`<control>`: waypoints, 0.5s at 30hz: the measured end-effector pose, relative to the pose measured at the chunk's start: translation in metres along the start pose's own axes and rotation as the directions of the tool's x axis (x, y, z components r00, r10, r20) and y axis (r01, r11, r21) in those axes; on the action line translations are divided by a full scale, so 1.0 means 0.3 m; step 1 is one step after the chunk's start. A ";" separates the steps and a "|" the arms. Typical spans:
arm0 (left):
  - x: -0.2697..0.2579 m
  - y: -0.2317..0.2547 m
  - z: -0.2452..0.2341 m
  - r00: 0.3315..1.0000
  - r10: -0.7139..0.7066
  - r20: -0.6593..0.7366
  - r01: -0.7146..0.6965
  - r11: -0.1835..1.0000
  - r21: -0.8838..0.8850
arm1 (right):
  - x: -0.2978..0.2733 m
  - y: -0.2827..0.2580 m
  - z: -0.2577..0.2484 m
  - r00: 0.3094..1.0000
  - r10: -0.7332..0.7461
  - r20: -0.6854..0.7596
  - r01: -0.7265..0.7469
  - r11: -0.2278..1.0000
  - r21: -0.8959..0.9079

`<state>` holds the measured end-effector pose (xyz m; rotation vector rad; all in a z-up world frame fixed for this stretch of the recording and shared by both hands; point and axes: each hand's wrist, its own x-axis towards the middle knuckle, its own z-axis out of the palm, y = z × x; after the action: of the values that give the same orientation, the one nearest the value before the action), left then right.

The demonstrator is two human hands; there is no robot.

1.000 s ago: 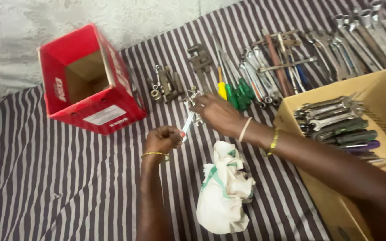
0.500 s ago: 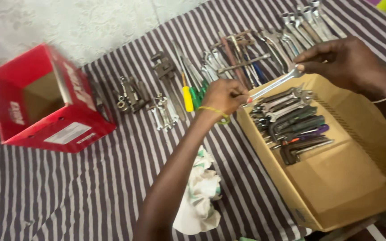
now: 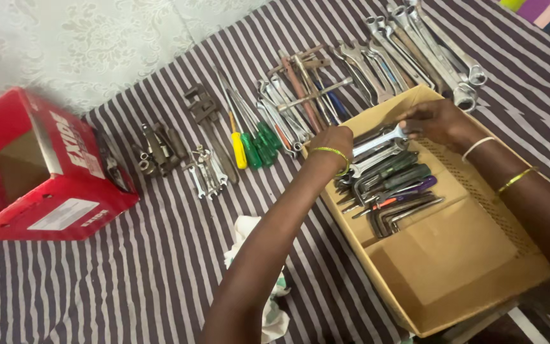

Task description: The person sorts various wrenches, screwdrivers, and other mechanical tools by picking them up from a striped surface and placing them into a cardboard box.

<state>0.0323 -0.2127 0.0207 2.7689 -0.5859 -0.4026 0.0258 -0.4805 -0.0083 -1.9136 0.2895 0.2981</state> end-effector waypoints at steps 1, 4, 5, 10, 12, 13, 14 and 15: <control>0.006 0.004 0.008 1.000 -0.010 0.005 0.010 1.000 -0.007 | 0.027 0.034 -0.007 0.999 -0.029 0.026 0.027 0.997 0.066; 0.015 0.017 0.019 1.000 -0.022 0.019 0.022 1.000 -0.010 | 0.094 0.121 -0.002 0.997 -0.066 0.035 0.060 0.987 0.149; 0.014 0.022 0.019 0.999 -0.027 0.028 0.027 1.000 -0.008 | 0.111 0.142 0.002 0.997 -0.073 0.021 0.069 0.984 0.165; -0.005 0.041 0.017 1.000 -0.017 0.021 0.016 0.996 0.084 | 0.169 0.211 0.029 0.981 -0.186 0.049 0.184 0.982 0.034; -0.010 0.047 0.014 1.000 0.001 0.007 -0.002 0.995 0.096 | 0.182 0.222 0.030 0.977 -0.207 0.058 0.205 0.978 0.041; -0.007 0.054 0.016 0.997 -0.061 0.044 0.056 0.993 0.102 | 0.184 0.227 0.029 0.980 -0.193 0.045 0.194 0.981 -0.011; -0.002 0.055 0.022 0.989 -0.122 0.081 0.113 0.988 0.109 | 0.186 0.230 0.029 0.983 -0.180 0.030 0.182 0.981 -0.063; 0.004 0.048 0.032 0.989 -0.123 0.081 0.114 0.987 0.109 | 0.189 0.231 0.032 0.983 -0.180 0.031 0.182 0.981 -0.063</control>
<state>0.0253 -0.2278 0.0164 2.9082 -0.4758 -0.5364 0.0547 -0.4987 -0.0915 -1.9840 0.0882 0.2121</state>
